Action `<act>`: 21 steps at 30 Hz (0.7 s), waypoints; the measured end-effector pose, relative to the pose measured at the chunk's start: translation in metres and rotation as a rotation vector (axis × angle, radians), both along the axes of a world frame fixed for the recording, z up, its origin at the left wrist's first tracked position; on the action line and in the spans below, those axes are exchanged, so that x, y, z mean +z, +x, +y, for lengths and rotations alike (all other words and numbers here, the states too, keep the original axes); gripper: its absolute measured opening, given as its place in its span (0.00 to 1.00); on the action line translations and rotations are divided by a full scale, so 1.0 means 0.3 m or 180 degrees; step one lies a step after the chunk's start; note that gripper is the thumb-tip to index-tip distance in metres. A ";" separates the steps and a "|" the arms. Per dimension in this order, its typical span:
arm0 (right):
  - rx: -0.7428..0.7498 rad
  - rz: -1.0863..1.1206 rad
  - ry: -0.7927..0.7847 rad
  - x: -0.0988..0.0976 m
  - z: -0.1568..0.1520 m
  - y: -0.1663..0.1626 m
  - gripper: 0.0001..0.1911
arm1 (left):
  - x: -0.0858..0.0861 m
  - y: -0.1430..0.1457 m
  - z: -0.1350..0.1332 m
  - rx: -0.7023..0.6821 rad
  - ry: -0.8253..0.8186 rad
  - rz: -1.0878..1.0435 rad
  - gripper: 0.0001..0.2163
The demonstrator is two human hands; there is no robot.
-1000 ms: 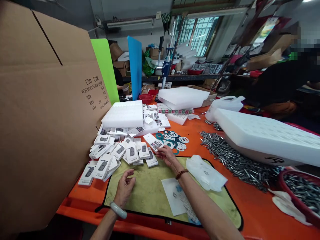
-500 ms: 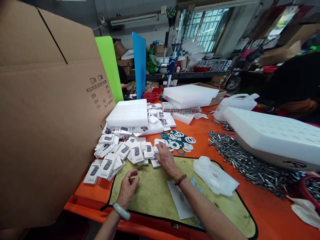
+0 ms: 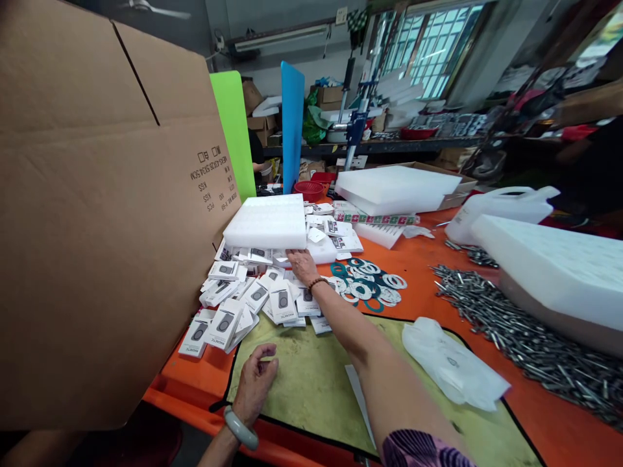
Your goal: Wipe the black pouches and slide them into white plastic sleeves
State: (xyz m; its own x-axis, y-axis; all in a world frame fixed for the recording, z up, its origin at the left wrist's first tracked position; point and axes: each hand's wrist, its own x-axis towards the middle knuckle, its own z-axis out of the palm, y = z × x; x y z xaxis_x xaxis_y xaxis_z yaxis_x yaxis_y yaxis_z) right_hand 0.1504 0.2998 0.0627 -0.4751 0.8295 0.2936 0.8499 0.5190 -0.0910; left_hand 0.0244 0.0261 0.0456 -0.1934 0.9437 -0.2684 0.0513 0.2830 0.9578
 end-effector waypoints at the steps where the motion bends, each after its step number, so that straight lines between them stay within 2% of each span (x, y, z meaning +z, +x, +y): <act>1: -0.0002 0.0055 -0.0004 0.005 -0.010 0.007 0.18 | -0.002 -0.006 -0.002 0.0025 0.0001 0.0009 0.19; 5: -0.0105 0.0322 0.0001 0.028 -0.108 0.087 0.13 | 0.002 -0.016 0.001 0.0055 0.0007 -0.0071 0.18; 7: -0.0304 0.0862 -0.0220 0.033 -0.173 0.153 0.14 | 0.005 -0.009 0.005 0.0031 0.0028 -0.0165 0.18; 9: -0.0542 0.1863 -0.0890 0.029 -0.236 0.217 0.20 | 0.004 0.007 0.009 -0.0010 0.0036 -0.0263 0.19; 11: -0.0665 0.2938 -0.1785 0.018 -0.289 0.267 0.26 | -0.001 0.031 0.010 -0.0053 0.0046 -0.0329 0.19; 13: -0.0690 0.3466 -0.2322 0.006 -0.325 0.299 0.28 | -0.007 0.061 0.008 -0.0110 0.0070 -0.0364 0.19; 15: -0.0790 0.3388 -0.2187 0.000 -0.347 0.326 0.29 | -0.012 0.090 0.000 -0.0184 0.0092 -0.0366 0.19; 19: -0.1003 0.2506 -0.0944 -0.005 -0.397 0.430 0.27 | -0.012 0.124 -0.027 -0.0316 0.0177 -0.0229 0.19; 21: -0.0934 0.2212 -0.0623 -0.021 -0.466 0.506 0.22 | -0.010 0.124 -0.040 -0.0375 0.0233 -0.0071 0.19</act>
